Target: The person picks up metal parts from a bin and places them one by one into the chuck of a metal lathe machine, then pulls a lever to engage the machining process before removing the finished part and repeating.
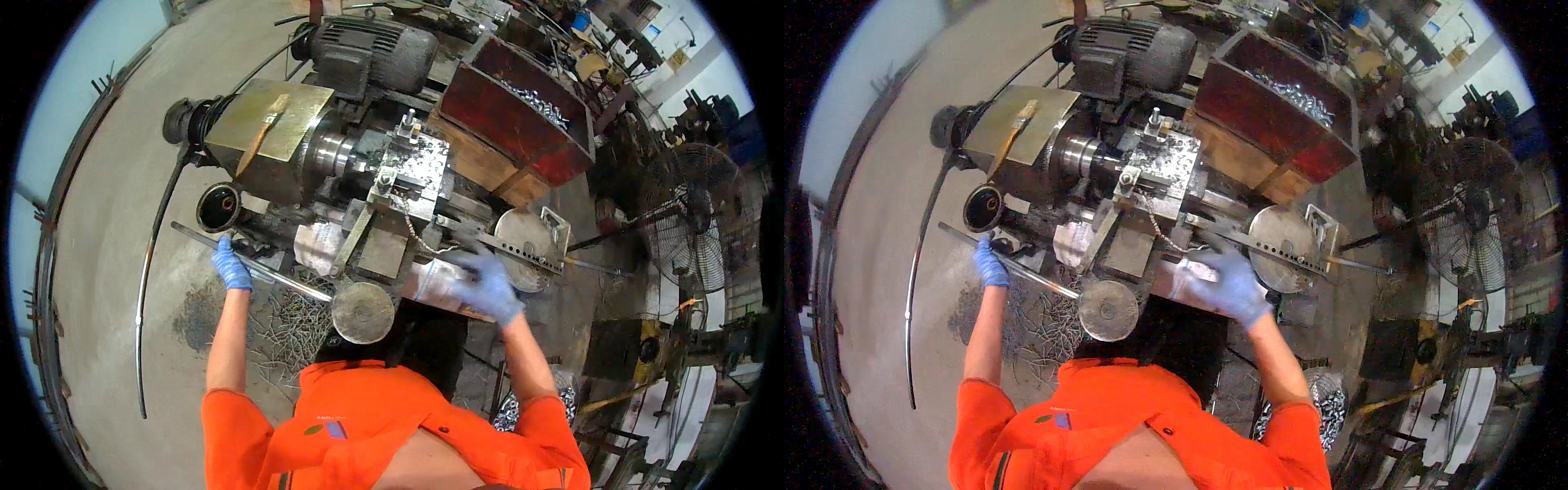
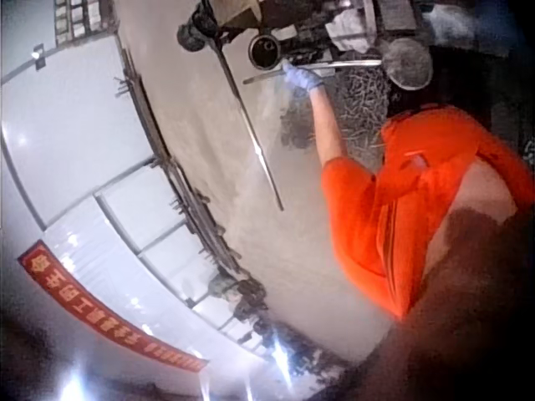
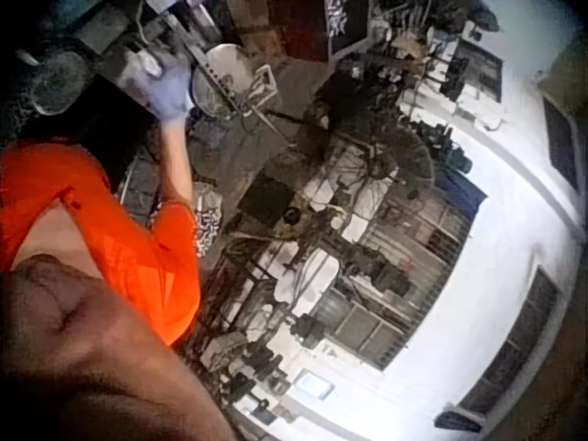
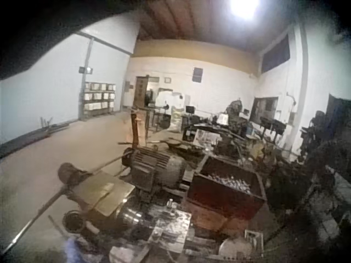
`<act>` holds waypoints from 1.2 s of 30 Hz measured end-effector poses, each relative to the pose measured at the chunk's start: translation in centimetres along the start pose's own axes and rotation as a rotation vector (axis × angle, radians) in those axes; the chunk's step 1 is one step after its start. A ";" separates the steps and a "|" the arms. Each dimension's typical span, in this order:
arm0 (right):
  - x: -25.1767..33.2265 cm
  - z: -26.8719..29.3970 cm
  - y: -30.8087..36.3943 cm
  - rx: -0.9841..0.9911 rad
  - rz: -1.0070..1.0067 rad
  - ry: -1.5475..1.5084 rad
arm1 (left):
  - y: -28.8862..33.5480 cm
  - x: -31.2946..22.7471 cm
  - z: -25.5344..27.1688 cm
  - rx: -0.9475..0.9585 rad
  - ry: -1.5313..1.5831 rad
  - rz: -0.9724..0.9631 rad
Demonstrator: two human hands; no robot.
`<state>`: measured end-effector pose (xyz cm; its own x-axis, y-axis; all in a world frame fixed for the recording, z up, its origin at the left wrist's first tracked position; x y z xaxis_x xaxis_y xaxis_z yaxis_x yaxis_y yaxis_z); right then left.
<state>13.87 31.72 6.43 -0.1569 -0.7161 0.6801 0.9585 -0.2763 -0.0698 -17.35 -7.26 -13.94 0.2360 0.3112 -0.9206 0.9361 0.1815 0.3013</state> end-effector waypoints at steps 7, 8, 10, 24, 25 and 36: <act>1.3 -1.9 -1.1 -0.070 -0.034 0.310 | -0.5 -1.0 0.3 0.241 -0.302 0.033; 1.0 -0.9 0.4 -0.139 -0.008 0.333 | -1.0 -1.0 1.1 0.278 -0.354 0.027; -0.2 1.0 4.6 -0.257 -0.048 0.344 | -1.0 -1.8 1.8 0.276 -0.154 0.025; -24.9 -10.2 37.4 -0.068 -1.159 0.156 | -0.5 7.1 -2.3 0.750 -2.155 -0.958; -24.4 -9.8 35.9 -0.080 -1.124 0.141 | -2.1 8.5 -1.2 0.748 -2.165 -0.943; -24.2 -8.0 36.7 -0.243 -1.057 0.012 | 0.3 10.1 -2.1 0.714 -2.082 -0.609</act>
<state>50.92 33.80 -18.39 -0.8794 -0.0472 0.4737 0.2645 -0.8759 0.4036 -15.21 -2.10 -22.57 -0.6022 -0.7903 0.1130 0.7778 -0.5488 0.3065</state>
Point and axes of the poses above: each hand's wrist, its own y-axis away from the middle knuckle, its own z-axis out of the back of the hand, x = y × z, the point moved 10 cm from there along -y, towards the middle knuckle, and after that the axes turned 6 degrees about -y, right-handed, at the moved point
